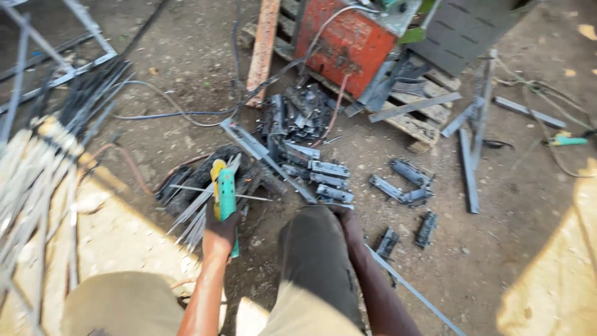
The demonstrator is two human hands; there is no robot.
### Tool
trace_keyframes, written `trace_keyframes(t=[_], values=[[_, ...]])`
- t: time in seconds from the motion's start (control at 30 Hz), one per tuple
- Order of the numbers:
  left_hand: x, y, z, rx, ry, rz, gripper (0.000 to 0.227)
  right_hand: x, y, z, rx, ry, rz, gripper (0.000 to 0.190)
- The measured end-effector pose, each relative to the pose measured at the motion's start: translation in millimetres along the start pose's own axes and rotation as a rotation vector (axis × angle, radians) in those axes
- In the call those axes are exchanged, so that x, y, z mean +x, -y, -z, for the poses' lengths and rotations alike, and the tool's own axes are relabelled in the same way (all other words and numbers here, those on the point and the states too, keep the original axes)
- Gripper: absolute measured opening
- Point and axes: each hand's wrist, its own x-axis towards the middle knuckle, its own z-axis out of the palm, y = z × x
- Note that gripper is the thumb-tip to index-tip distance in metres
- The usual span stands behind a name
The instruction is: Welding small metal components together using a stick welder in an outdoor fabrication area.
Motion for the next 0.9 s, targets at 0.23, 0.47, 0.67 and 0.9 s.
trace_keyframes(t=[0.23,0.47,0.67,0.9], values=[[-5,0,14,-0.171,-0.067,-0.071,0.090,33,-67,1,-0.115,0.018,0.159,0.032],[-71,-37,26,-0.261,-0.145,0.071,0.093,42,-72,4,-0.094,0.032,0.118,0.033],[-70,-22,21,-0.266,-0.127,0.024,0.081,67,-99,1,-0.094,0.066,0.158,0.027],[-75,-23,12,-0.179,0.002,0.086,0.072,71,-104,9,-0.042,0.071,0.208,0.021]])
